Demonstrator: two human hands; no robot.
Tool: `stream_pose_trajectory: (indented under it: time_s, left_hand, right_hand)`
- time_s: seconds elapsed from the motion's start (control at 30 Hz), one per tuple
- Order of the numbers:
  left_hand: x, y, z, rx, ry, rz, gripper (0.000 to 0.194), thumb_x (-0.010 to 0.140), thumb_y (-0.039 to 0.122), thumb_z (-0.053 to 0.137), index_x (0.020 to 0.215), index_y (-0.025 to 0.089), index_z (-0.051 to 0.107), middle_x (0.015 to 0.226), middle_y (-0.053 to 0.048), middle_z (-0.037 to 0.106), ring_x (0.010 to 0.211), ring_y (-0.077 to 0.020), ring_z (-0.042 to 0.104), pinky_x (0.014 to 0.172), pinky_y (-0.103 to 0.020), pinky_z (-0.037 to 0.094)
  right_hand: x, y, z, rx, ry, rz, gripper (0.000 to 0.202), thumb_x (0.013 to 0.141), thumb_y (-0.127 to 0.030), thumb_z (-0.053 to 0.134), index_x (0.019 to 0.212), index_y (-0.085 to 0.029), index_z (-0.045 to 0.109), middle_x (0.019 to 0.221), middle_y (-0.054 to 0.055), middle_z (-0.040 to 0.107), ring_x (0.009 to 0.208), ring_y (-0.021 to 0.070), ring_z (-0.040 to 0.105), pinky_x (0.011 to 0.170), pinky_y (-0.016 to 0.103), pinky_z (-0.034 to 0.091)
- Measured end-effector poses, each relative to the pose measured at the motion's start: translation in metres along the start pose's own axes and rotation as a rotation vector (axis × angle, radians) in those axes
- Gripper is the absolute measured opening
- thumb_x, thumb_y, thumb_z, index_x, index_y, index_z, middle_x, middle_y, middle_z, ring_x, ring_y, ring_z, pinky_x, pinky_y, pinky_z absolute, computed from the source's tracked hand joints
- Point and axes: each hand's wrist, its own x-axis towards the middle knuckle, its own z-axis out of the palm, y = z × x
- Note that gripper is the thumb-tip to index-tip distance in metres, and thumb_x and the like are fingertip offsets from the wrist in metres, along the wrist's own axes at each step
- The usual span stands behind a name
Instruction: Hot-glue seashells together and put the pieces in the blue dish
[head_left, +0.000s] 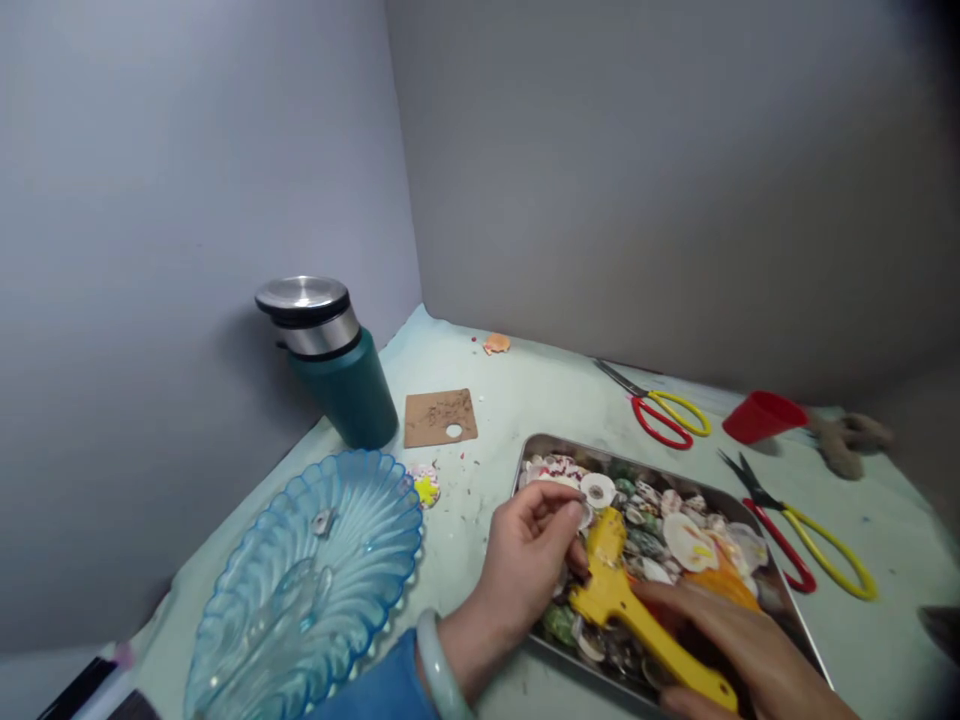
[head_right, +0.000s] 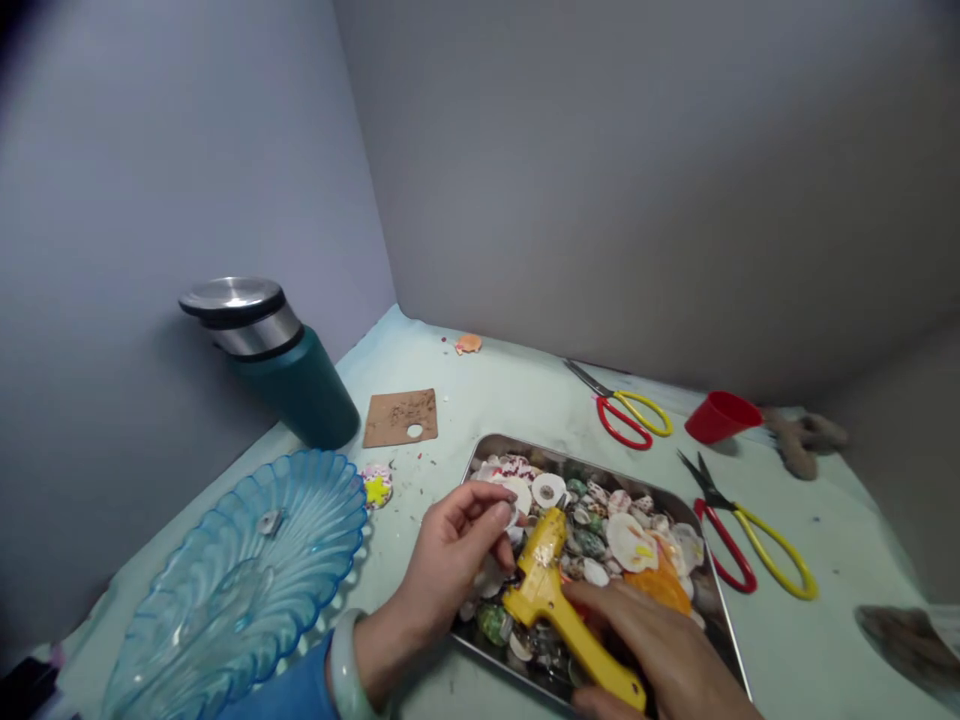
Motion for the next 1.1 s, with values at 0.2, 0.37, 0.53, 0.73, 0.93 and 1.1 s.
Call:
stream_pose_trajectory:
  time_s: [0.2,0.37,0.53,0.73,0.93,1.1]
  left_hand:
    - [-0.005,0.000,-0.007,-0.108,-0.072,0.078,0.032,0.075,0.041,0.070,0.090,0.016,0.056,0.072,-0.001,0.069,0.042,-0.0066,0.054,0.045,-0.019,0.041]
    - [-0.008,-0.001,-0.010,-0.217,-0.107,0.079,0.027,0.075,0.033,0.070,0.090,0.015,0.056,0.081,-0.004,0.070,0.049,-0.0075,0.057,0.050,-0.021,0.047]
    - [-0.011,-0.004,-0.003,-0.109,-0.080,0.064,0.027,0.074,0.030,0.070,0.090,0.014,0.055,0.071,-0.003,0.069,0.047,-0.0092,0.057,0.050,-0.022,0.046]
    - [-0.009,-0.019,0.007,0.098,-0.063,0.142,0.015,0.079,0.026,0.062,0.087,0.017,0.053,0.050,0.003,0.060,0.046,-0.0106,0.056,0.053,-0.021,0.044]
    - [-0.011,-0.019,0.008,0.096,-0.046,0.081,0.017,0.075,0.027,0.065,0.081,0.018,0.052,0.051,0.005,0.059,0.045,-0.0100,0.055,0.049,-0.020,0.042]
    - [-0.010,-0.016,0.007,0.086,-0.085,0.041,0.018,0.075,0.028,0.066,0.080,0.018,0.052,0.049,0.005,0.059,0.043,-0.0095,0.054,0.048,-0.019,0.041]
  right_hand:
    - [0.017,-0.026,-0.025,0.344,0.000,0.246,0.041,0.086,-0.037,0.060,0.127,-0.028,0.060,0.124,0.008,0.066,0.112,0.0300,0.062,0.092,0.040,0.053]
    - [0.020,-0.034,-0.034,1.079,0.355,0.496,0.038,0.082,-0.051,0.057,0.112,-0.029,0.063,0.080,0.004,0.063,0.063,0.0209,0.060,0.050,0.031,0.051]
    - [0.038,-0.067,-0.022,1.407,0.440,0.416,0.038,0.080,-0.052,0.063,0.105,-0.024,0.059,0.058,-0.007,0.033,0.044,0.0096,0.031,0.040,0.023,0.032]
    - [0.061,-0.090,-0.019,0.703,0.481,0.440,0.030,0.081,-0.039,0.068,0.102,-0.020,0.057,0.069,-0.002,0.055,0.057,0.0138,0.049,0.055,0.027,0.042]
    - [0.073,-0.089,-0.010,0.452,0.509,0.404,0.026,0.084,-0.039,0.064,0.098,-0.019,0.056,0.071,0.000,0.060,0.063,0.0173,0.055,0.055,0.027,0.042]
    - [0.073,-0.084,-0.001,0.515,0.465,0.446,0.026,0.084,-0.039,0.063,0.099,-0.019,0.056,0.077,0.001,0.064,0.068,0.0183,0.059,0.057,0.027,0.045]
